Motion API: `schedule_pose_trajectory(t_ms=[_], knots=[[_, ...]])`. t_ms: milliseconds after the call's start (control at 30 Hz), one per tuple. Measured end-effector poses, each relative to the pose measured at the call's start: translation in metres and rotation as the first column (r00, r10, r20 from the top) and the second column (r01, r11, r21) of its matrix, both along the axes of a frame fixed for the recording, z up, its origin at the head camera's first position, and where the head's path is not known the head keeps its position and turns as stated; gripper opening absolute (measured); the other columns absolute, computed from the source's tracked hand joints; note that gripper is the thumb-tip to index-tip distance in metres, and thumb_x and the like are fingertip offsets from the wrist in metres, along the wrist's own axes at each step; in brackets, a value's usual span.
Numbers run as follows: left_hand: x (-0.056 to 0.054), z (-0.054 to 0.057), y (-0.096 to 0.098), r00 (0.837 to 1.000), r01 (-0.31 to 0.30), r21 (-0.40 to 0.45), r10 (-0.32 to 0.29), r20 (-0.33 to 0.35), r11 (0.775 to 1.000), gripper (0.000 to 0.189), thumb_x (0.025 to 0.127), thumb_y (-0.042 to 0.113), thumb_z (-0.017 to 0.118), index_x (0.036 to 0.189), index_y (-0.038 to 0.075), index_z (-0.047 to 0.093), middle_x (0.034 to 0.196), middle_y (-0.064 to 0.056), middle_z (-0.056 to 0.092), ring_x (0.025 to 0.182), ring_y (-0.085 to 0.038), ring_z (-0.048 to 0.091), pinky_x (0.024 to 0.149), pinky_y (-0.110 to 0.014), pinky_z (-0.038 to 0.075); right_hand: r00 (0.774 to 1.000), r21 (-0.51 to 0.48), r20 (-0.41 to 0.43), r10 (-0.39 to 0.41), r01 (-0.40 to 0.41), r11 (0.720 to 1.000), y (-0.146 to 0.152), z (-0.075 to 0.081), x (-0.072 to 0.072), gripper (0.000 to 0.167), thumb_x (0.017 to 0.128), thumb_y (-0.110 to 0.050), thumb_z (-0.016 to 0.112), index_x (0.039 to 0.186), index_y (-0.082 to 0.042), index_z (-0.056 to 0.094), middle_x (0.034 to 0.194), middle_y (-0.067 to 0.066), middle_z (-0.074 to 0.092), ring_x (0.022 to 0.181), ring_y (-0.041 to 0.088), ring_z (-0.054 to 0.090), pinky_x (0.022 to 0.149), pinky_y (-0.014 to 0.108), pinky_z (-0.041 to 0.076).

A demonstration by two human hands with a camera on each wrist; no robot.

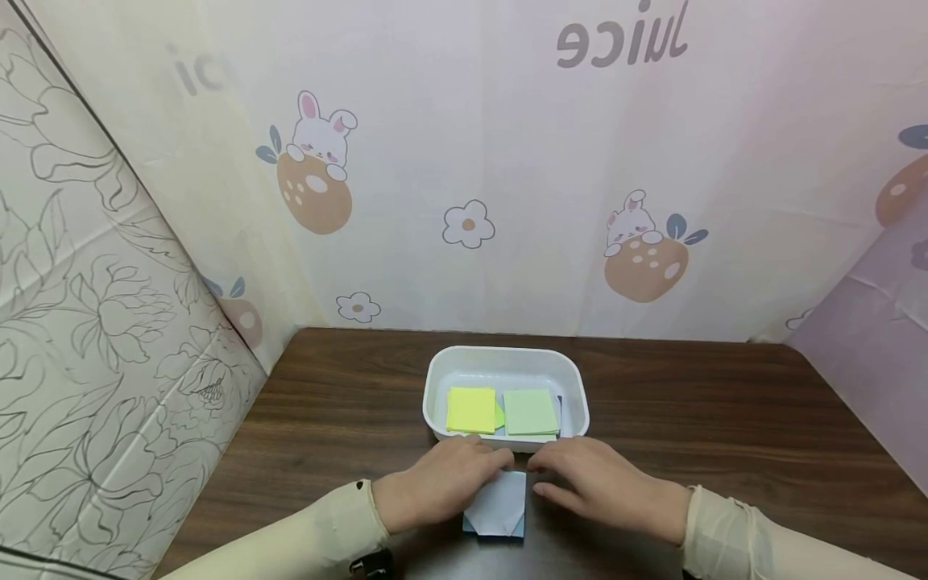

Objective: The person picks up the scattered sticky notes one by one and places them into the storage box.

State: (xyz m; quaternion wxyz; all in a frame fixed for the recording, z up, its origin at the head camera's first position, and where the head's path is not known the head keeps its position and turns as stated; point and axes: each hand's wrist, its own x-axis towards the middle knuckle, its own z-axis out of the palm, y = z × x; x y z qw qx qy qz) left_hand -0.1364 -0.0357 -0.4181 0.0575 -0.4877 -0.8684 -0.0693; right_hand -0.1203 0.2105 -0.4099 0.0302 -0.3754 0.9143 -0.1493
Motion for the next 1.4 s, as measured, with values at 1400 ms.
schedule_pose_trajectory(t_ms=[1400], knots=[[-0.012, 0.022, -0.008, 0.997, -0.073, 0.048, 0.074, -0.013, 0.996, 0.011, 0.098, 0.014, 0.063, 0.108, 0.018, 0.065, 0.094, 0.005, 0.078, 0.068, -0.010, 0.051, 0.060, -0.018, 0.033, 0.996, -0.017, -0.087, 0.001, -0.002, 1.000, 0.000, 0.010, -0.005, 0.017, 0.097, -0.030, 0.067, 0.109, -0.020, 0.073, 0.103, -0.013, 0.072, 0.094, 0.002, 0.065, 0.081, 0.034, 0.056]])
